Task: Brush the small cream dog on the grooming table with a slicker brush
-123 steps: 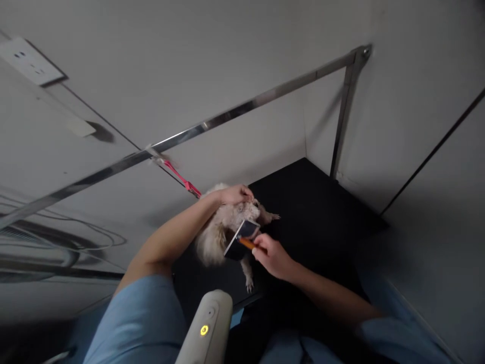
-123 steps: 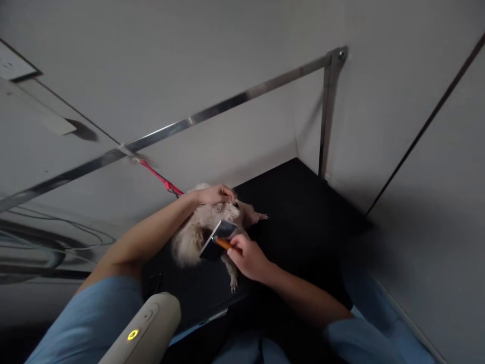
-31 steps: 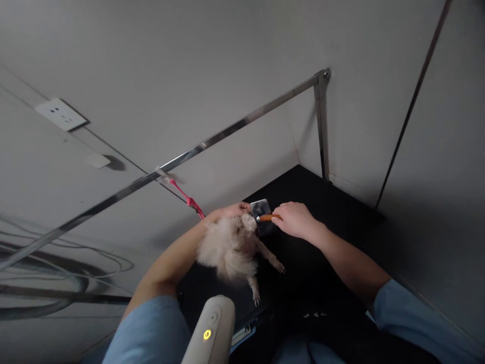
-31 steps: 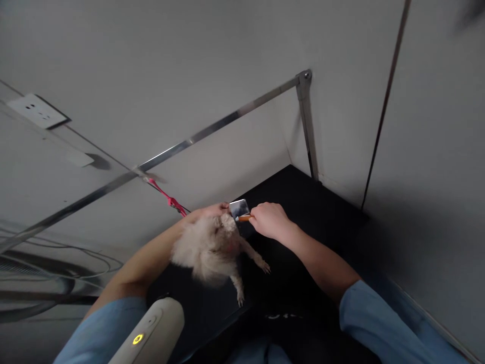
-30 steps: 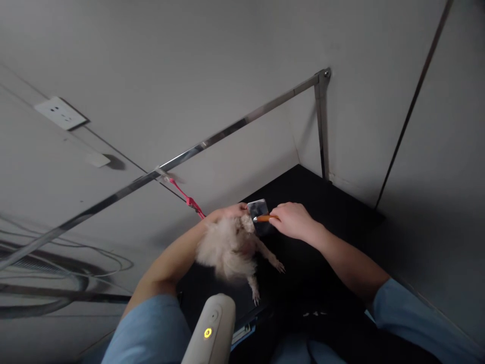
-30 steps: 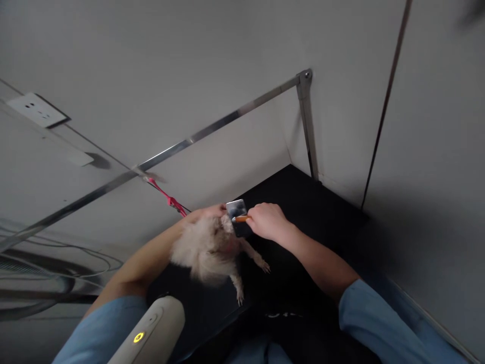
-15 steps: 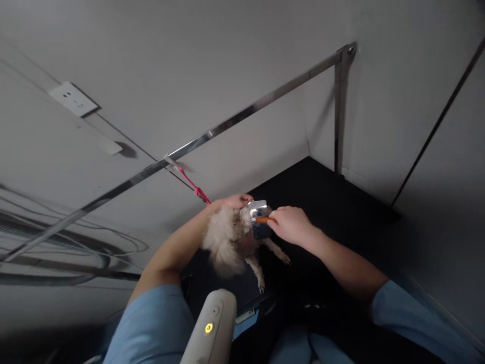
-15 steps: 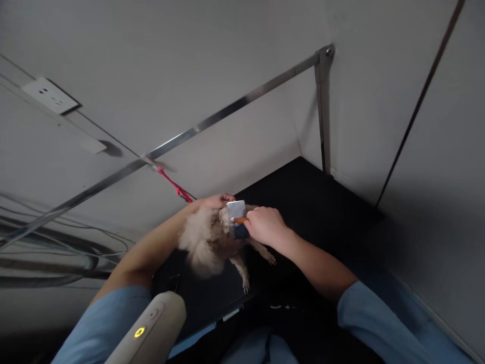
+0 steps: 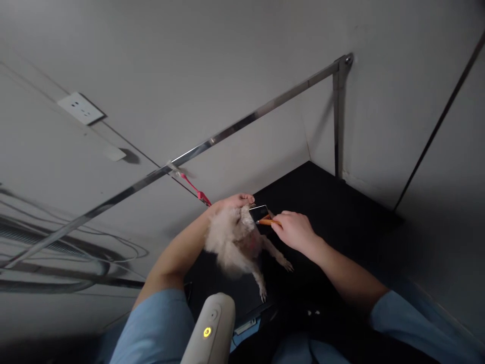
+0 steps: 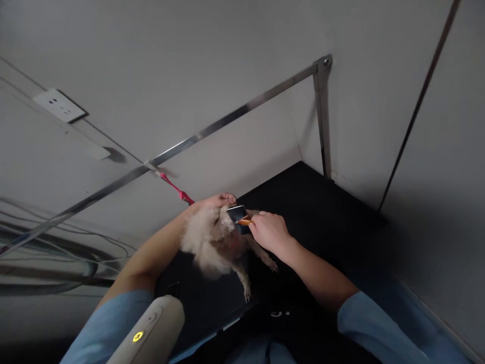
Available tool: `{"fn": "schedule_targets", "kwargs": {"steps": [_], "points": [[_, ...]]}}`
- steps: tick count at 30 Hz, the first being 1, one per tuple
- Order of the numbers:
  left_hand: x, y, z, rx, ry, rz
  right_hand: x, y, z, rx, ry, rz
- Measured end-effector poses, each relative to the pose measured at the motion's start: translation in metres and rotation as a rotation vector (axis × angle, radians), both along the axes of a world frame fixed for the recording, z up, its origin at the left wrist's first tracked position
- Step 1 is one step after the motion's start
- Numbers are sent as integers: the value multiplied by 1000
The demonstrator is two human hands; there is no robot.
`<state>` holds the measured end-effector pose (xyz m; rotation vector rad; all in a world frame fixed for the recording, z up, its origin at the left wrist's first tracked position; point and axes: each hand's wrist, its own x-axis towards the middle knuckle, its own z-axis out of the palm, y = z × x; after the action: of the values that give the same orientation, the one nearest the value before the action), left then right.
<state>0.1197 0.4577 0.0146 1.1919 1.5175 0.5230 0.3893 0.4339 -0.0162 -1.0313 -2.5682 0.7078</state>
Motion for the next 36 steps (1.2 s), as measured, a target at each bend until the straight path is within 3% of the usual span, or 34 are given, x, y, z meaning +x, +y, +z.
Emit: {"fn": "schedule_targets", "kwargs": {"steps": [4,8,12,16,20,25,28,30,33,34,36], "points": [[-2,10,1,-69,-79,106,0,2,-4,3,50,60],[-1,9,3,-58,-106,181,0,6,-8,-19,54,-74],[-7,5,8,-52,-146,182,-2,9,-10,4,103,36],[-20,4,15,-1,-118,199,-6,17,-7,1,120,-83],[-31,7,20,112,4,172,-20,26,-1,19,170,145],[-39,-1,24,154,75,156,-35,37,1,1,243,5],[-41,-10,28,173,94,149,-39,38,1,-29,305,179],[-42,-14,30,190,101,155,-42,41,-1,-73,343,196],[-43,-18,32,225,103,177,-52,40,-11,-194,512,61],[-43,-18,32,239,103,183,-58,37,-17,-292,581,51],[-44,-17,33,269,103,188,-70,23,-30,-657,638,124]]}}
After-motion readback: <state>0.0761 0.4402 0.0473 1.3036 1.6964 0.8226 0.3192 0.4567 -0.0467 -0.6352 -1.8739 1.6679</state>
